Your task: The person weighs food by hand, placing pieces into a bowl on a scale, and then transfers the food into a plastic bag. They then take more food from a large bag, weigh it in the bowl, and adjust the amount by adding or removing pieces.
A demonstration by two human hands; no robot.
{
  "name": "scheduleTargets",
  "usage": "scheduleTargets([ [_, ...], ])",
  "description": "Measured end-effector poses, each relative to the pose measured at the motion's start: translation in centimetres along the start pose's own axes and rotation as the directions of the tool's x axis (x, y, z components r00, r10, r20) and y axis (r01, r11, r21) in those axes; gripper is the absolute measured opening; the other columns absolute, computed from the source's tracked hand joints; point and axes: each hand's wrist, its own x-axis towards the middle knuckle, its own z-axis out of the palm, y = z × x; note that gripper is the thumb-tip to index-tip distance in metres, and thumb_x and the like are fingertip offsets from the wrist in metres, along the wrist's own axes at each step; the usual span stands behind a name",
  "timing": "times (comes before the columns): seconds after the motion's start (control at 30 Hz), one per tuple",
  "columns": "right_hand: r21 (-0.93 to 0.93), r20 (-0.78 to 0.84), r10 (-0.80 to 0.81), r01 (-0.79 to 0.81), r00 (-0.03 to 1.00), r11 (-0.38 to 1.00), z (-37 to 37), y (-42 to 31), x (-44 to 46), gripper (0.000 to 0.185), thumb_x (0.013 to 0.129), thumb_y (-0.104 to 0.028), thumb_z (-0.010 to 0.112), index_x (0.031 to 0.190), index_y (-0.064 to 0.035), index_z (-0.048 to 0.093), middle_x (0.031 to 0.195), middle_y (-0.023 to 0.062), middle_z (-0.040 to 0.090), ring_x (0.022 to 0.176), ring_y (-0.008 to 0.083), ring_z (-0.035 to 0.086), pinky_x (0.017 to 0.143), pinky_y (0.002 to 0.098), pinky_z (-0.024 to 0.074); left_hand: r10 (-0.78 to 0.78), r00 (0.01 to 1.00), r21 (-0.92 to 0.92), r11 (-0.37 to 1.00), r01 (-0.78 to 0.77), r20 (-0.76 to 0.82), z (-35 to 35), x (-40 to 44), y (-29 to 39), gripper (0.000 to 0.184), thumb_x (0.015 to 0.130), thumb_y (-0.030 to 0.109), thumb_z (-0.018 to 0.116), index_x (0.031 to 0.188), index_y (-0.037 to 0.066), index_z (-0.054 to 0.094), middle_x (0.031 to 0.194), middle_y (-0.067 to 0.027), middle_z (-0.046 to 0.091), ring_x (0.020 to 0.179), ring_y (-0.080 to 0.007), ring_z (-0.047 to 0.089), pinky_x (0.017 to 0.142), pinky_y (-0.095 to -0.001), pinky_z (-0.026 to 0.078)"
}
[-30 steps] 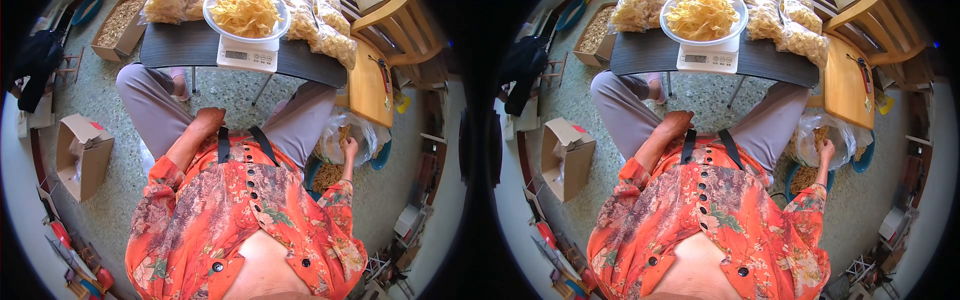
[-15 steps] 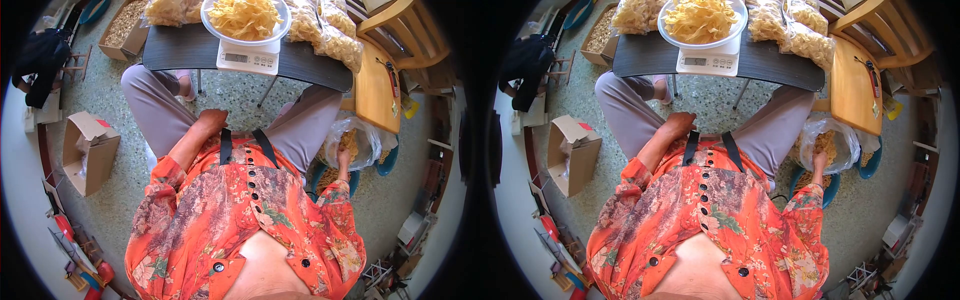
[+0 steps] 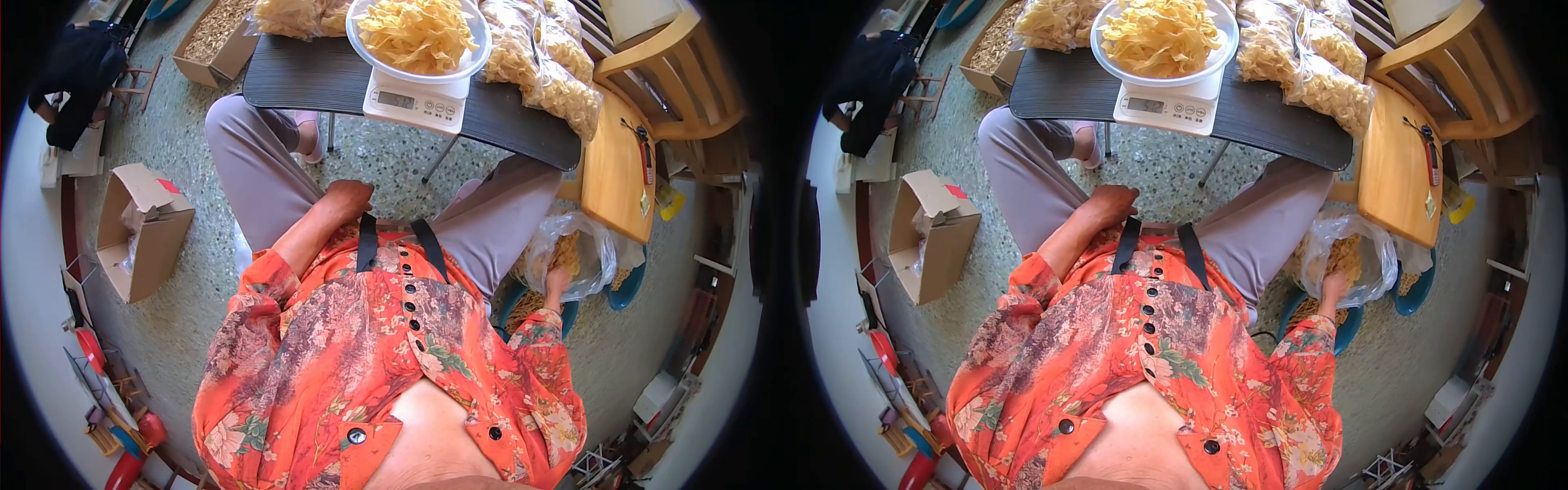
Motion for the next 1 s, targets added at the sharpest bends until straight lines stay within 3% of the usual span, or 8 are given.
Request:
scheduleTargets([
  [0.1, 0.013, -0.045, -0.054, 0.054, 0.998, 0.998, 0.6, 0.7, 0.4, 0.03, 0.088, -0.025, 0.05, 0.097, -0.0049, 0.07, 0.103, 0.0227, 0.068, 0.098, 0.0432, 0.064, 0.082, 0.0529, 0.0506, 0.005, 1.0, 0.003, 1.0, -0.005, -0.002, 0.0, 0.0, 0.0, 0.032, 0.081, 0.027, 0.071, 0.103, 0.005, 0.063, 0.095, -0.0178, 0.069, 0.093, -0.0362, 0.067, 0.076, -0.0484, 0.053],
  [0.17, 0.032, 0.058, -0.106, 0.105, 0.993, 0.994, 0.3, 0.8, 0.2, 0.028, 0.087, -0.024, 0.049, 0.095, -0.0058, 0.07, 0.101, 0.0228, 0.068, 0.098, 0.0429, 0.064, 0.082, 0.0522, 0.0501, 0.007, 1.0, 0.008, 1.0, -0.007, 0.0, 0.1, 0.1, 0.0, 0.034, 0.081, 0.027, 0.071, 0.105, 0.006, 0.063, 0.096, -0.0183, 0.069, 0.093, -0.0365, 0.067, 0.076, -0.0484, 0.053],
  [0.47, 0.099, -0.061, -0.082, 0.088, 0.995, 0.991, -0.2, 0.4, -0.7, 0.026, 0.088, -0.023, 0.049, 0.089, -0.0052, 0.069, 0.098, 0.0237, 0.068, 0.096, 0.0438, 0.063, 0.081, 0.0527, 0.0496, 0.0, 0.999, 0.001, 1.0, 0.0, 0.034, -0.3, 0.2, 0.3, 0.035, 0.081, 0.028, 0.072, 0.105, 0.005, 0.063, 0.096, -0.0185, 0.069, 0.093, -0.0362, 0.068, 0.076, -0.0481, 0.053],
  [0.8, 0.081, -0.027, 0.085, -0.083, 0.996, 0.993, -4.1, 0.0, -0.5, 0.029, 0.082, -0.027, 0.063, 0.09, -0.0015, 0.073, 0.094, 0.0272, 0.068, 0.088, 0.0461, 0.065, 0.078, 0.0496, 0.0507, 0.019, 1.0, 0.028, 0.999, -0.019, 0.016, -0.1, 0.5, 0.7, 0.033, 0.081, 0.03, 0.072, 0.102, 0.005, 0.063, 0.095, -0.0174, 0.069, 0.094, -0.0359, 0.067, 0.077, -0.0473, 0.053],
  [0.87, 0.156, -0.126, -0.074, 0.094, 0.989, 0.983, -3.7, 1.4, 0.3, 0.027, 0.083, -0.027, 0.065, 0.088, -0.0017, 0.074, 0.087, 0.024, 0.07, 0.082, 0.0398, 0.068, 0.074, 0.0467, 0.0512, 0.016, 1.0, 0.011, 1.0, -0.016, 0.012, 0.1, 0.6, 0.6, 0.033, 0.081, 0.03, 0.072, 0.101, 0.005, 0.063, 0.095, -0.0173, 0.069, 0.094, -0.0362, 0.067, 0.077, -0.0477, 0.053],
  [0.9, 0.156, -0.122, -0.06, 0.079, 0.991, 0.985, -3.6, 1.9, 0.2, 0.027, 0.083, -0.027, 0.065, 0.088, -0.0017, 0.074, 0.087, 0.024, 0.07, 0.082, 0.0398, 0.068, 0.074, 0.0467, 0.0512, 0.027, 0.999, 0.016, 1.0, -0.027, 0.02, 0.2, 0.6, 0.6, 0.033, 0.081, 0.03, 0.072, 0.101, 0.005, 0.063, 0.095, -0.0173, 0.069, 0.094, -0.0362, 0.067, 0.077, -0.0477, 0.053],
  [0.97, 0.474, -0.188, -0.026, 0.114, 0.982, 0.873, -3.9, 2.5, 0.4, 0.026, 0.082, -0.026, 0.067, 0.089, -0.001, 0.073, 0.085, 0.0212, 0.071, 0.081, 0.0316, 0.07, 0.074, 0.0423, 0.0526, 0.033, 0.999, 0.005, 0.999, -0.033, 0.03, 0.0, 0.9, 0.6, 0.033, 0.082, 0.03, 0.072, 0.101, 0.005, 0.063, 0.095, -0.0178, 0.069, 0.094, -0.0366, 0.067, 0.076, -0.0483, 0.052],
  [1.0, 0.525, -0.161, 0.005, 0.082, 0.987, 0.847, -4.1, 2.5, 0.4, 0.027, 0.083, -0.025, 0.068, 0.091, 0.0006, 0.072, 0.077, 0.0154, 0.07, 0.069, 0.0233, 0.068, 0.064, 0.0379, 0.0523, 0.039, 0.999, 0.008, 0.999, -0.04, 0.028, -0.1, 0.9, 0.6, 0.033, 0.082, 0.03, 0.072, 0.101, 0.005, 0.063, 0.095, -0.0178, 0.069, 0.094, -0.0366, 0.067, 0.076, -0.0483, 0.052],
])
